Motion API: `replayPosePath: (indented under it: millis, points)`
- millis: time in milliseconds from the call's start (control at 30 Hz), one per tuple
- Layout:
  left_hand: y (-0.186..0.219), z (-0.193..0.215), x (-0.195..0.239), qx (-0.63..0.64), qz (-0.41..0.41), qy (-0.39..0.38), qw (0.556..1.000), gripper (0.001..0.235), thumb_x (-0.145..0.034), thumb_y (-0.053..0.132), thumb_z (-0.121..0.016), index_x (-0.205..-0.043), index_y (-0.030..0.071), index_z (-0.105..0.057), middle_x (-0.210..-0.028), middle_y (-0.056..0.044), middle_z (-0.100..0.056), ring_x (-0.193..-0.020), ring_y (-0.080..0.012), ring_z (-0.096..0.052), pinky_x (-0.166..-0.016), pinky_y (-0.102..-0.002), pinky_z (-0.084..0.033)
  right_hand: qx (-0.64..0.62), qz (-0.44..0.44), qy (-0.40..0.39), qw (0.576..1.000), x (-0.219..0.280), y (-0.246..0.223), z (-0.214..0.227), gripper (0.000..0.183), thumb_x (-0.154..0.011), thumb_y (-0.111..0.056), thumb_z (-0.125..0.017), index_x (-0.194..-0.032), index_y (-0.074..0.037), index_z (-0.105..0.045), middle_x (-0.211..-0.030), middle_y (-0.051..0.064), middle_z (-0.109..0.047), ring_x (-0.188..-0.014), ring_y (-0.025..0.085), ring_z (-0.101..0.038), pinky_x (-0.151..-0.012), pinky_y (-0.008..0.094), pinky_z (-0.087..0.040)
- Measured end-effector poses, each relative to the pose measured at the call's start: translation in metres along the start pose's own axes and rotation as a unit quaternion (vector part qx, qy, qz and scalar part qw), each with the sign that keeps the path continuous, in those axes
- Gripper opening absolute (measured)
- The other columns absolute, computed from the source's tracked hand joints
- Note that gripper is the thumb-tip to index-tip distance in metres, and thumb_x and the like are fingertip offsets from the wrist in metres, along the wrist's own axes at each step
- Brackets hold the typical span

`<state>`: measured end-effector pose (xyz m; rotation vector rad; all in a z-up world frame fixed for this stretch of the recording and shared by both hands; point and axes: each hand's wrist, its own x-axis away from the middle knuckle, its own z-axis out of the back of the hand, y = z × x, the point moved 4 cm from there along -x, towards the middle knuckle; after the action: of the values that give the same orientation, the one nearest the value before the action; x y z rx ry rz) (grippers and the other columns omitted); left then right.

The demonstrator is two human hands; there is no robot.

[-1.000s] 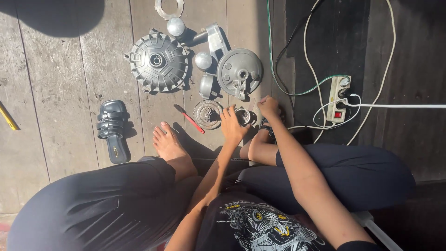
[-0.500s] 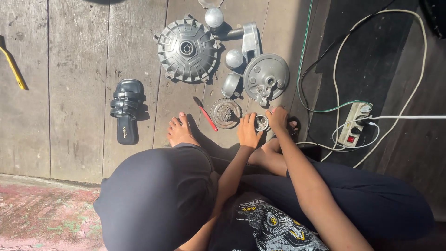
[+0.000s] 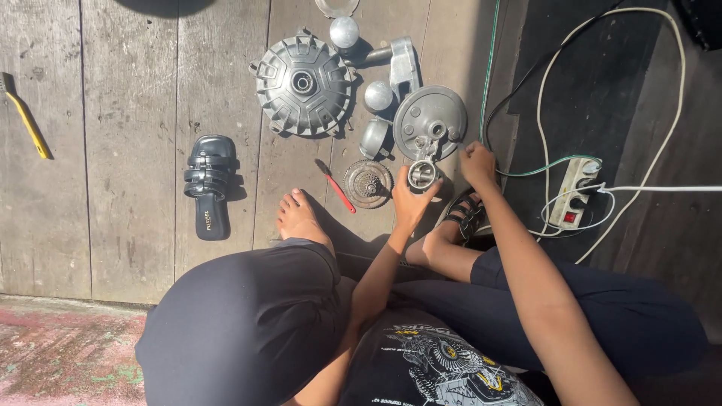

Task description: Cleaning and adjusting the ring grooves on a motorcycle piston using a small metal tool.

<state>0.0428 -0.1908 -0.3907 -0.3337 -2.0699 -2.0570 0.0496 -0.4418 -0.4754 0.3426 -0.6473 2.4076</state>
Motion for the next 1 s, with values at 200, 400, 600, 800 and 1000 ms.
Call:
replayPosePath:
  millis: [200,400,600,800,1000]
  points:
    - [0.083,-0.031,-0.043,0.277,-0.008,-0.105,0.955,0.035,-0.092,0.018,-0.072,-0.119,0.001,-0.059,-0.102,-0.008,-0.064,-0.089,-0.0150,-0.060,-0.084,-0.028,-0.052,0.025,0.204,-0.025,0.978,0.011,-0.134,0.162,0.021,-0.094,-0.008,-0.063,-0.112,0.003,-0.065,-0.092,0.013,-0.069,-0.072,0.025,-0.061,-0.068,0.037,-0.050]
    - [0.228,0.008,-0.024,0.452,-0.075,-0.234,0.857,0.070,-0.081,0.018,-0.082,-0.139,0.005,-0.045,-0.143,-0.018,-0.062,-0.125,-0.0247,-0.061,-0.114,-0.038,-0.048,-0.047,0.272,0.001,0.961,0.136,-0.277,0.301,0.023,-0.102,-0.001,-0.061,-0.125,0.005,-0.061,-0.092,0.011,-0.067,-0.071,0.015,-0.060,-0.060,0.027,-0.045]
    - [0.310,0.042,0.015,0.487,-0.202,-0.245,0.814,0.073,-0.076,0.009,-0.082,-0.131,0.018,-0.035,-0.139,-0.008,-0.049,-0.142,-0.0448,-0.049,-0.130,-0.064,-0.037,-0.176,0.273,0.016,0.946,0.220,-0.312,0.347,0.010,-0.105,0.004,-0.054,-0.113,0.002,-0.061,-0.103,0.009,-0.063,-0.091,0.012,-0.063,-0.081,0.023,-0.052]
    - [0.334,0.056,0.048,0.442,-0.280,-0.216,0.824,0.071,-0.080,0.009,-0.083,-0.136,0.020,-0.039,-0.143,-0.009,-0.044,-0.140,-0.0389,-0.050,-0.131,-0.065,-0.039,-0.135,0.307,0.096,0.937,0.274,-0.304,0.360,0.023,-0.086,0.009,-0.058,-0.107,0.008,-0.066,-0.110,0.017,-0.061,-0.094,0.020,-0.057,-0.088,0.028,-0.048]
    - [0.343,0.056,0.063,0.346,-0.362,-0.167,0.849,0.070,-0.083,0.010,-0.085,-0.135,0.023,-0.041,-0.138,-0.007,-0.044,-0.138,-0.0352,-0.054,-0.130,-0.056,-0.046,-0.082,0.317,0.007,0.945,0.281,-0.318,0.381,0.068,-0.090,-0.053,-0.036,-0.113,0.000,-0.072,-0.110,0.016,-0.064,-0.092,0.023,-0.061,-0.085,0.037,-0.046]
